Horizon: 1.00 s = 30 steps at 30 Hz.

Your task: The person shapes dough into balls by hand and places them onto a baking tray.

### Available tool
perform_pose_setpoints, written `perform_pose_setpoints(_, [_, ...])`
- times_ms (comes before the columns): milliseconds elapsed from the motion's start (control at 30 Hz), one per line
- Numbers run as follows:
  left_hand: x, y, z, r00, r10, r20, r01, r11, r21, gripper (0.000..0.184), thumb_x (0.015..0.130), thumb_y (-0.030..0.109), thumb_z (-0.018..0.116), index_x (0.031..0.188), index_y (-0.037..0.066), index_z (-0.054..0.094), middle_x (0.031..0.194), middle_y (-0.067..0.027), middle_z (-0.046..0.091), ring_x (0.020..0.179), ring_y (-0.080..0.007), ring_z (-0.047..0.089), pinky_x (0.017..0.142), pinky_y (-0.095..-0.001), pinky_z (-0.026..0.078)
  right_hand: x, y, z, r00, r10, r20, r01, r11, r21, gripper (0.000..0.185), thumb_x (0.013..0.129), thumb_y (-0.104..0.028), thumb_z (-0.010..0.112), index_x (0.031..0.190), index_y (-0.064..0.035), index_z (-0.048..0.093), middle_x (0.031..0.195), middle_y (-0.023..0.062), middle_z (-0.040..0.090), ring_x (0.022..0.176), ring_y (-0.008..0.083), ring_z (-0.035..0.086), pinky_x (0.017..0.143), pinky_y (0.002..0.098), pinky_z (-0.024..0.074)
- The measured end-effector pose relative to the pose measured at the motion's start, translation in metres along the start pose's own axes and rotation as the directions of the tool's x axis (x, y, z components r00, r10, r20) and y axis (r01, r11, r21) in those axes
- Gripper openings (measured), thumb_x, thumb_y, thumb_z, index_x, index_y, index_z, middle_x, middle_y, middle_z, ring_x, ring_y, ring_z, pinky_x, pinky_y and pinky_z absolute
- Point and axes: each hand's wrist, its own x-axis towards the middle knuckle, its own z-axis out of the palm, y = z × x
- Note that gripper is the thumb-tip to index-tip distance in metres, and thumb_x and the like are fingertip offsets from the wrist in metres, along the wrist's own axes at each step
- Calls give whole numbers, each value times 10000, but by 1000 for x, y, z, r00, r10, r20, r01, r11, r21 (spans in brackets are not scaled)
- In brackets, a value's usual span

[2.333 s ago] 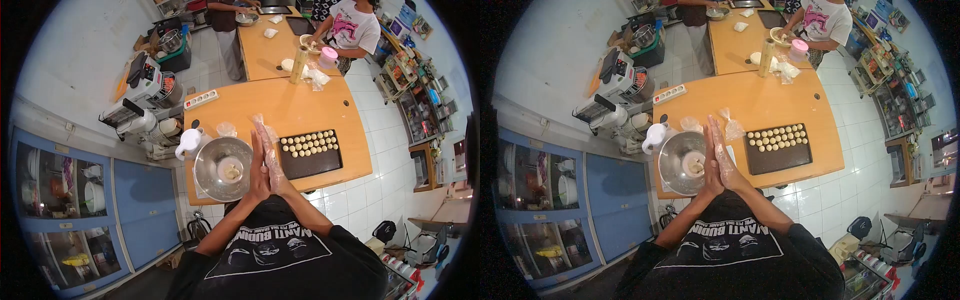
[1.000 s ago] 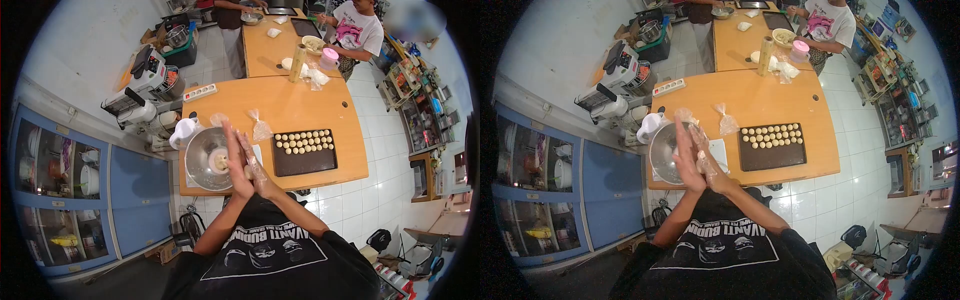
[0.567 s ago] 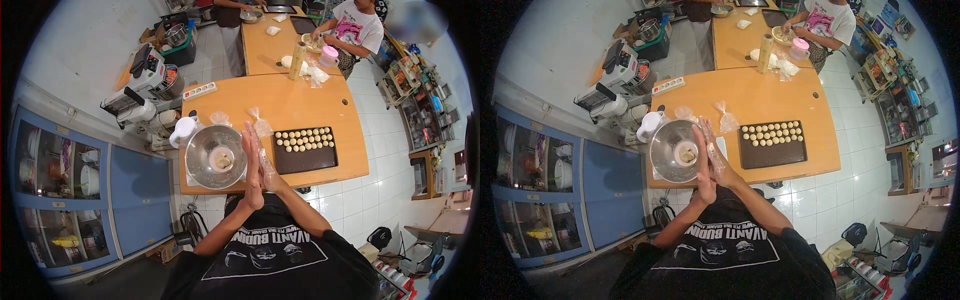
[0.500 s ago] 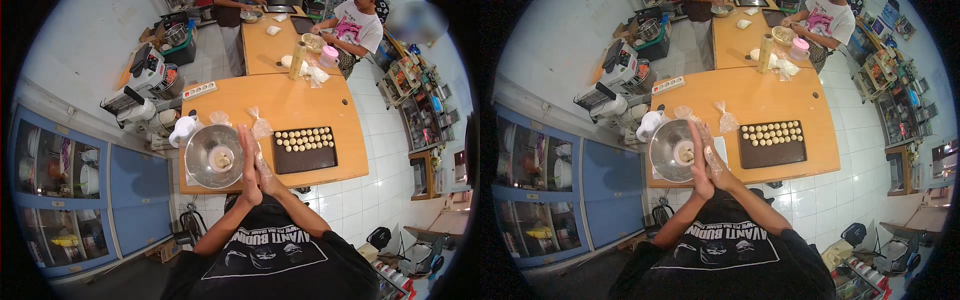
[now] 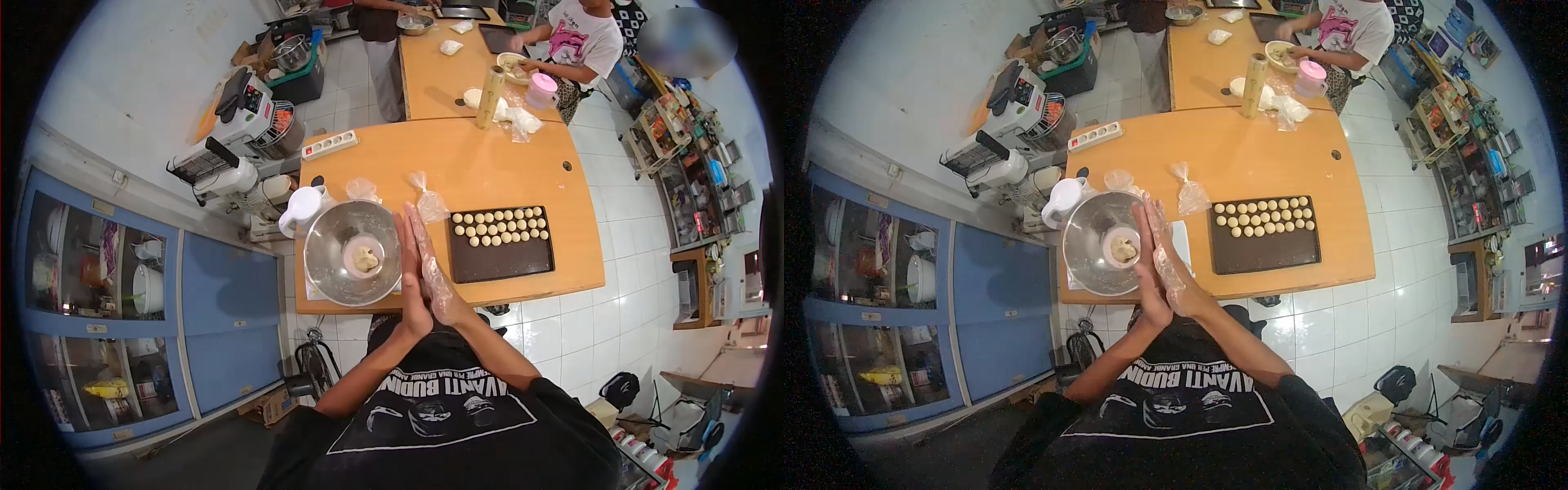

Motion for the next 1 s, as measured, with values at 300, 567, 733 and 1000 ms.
perform_pose_setpoints(300, [31, 37, 5, 965, -205, -164, 105, 875, -473, 887, 1078, 684, 179, 1689, 49, 70, 1774, -114, 10, 1631, -264, 42, 1303, -433, 66, 9, -28, 11, 995, -48, 85, 71, 950, -305, 840, 1082, -590, 301, 1696, -74, 51, 1769, 169, -16, 1612, 431, -105, 1231, 616, -124])
perform_pose_setpoints(567, [21, 52, 12, 998, 57, 3, -54, 956, -288, 1009, 970, 846, 211, 1702, 197, -37, 1778, -46, -4, 1628, -323, 54, 1295, -563, 112, 31, -28, 6, 994, -104, 14, 105, 984, -147, 850, 1071, -619, 252, 1694, -65, 87, 1769, 171, 25, 1623, 392, -82, 1230, 587, -153])
perform_pose_setpoints(733, [47, 63, -1, 996, 61, -62, -77, 954, -289, 1014, 957, 859, 264, 1693, 260, -95, 1780, -29, -45, 1625, -343, 58, 1290, -573, 110, 21, -40, 23, 990, -136, 23, 137, 951, -277, 910, 1044, -690, 193, 1692, -57, 105, 1768, 173, 29, 1618, 406, -104, 1202, 641, -168])
perform_pose_setpoints(1000, [22, 39, -3, 985, 155, 81, -153, 988, -29, 910, 1046, 716, 252, 1691, 153, -56, 1771, -107, -51, 1630, -322, 26, 1292, -533, 76, 32, -50, 23, 1000, -10, -27, 11, 999, 36, 960, 1030, -754, 134, 1690, -58, 103, 1772, 136, 33, 1632, 306, -28, 1291, 449, -30])
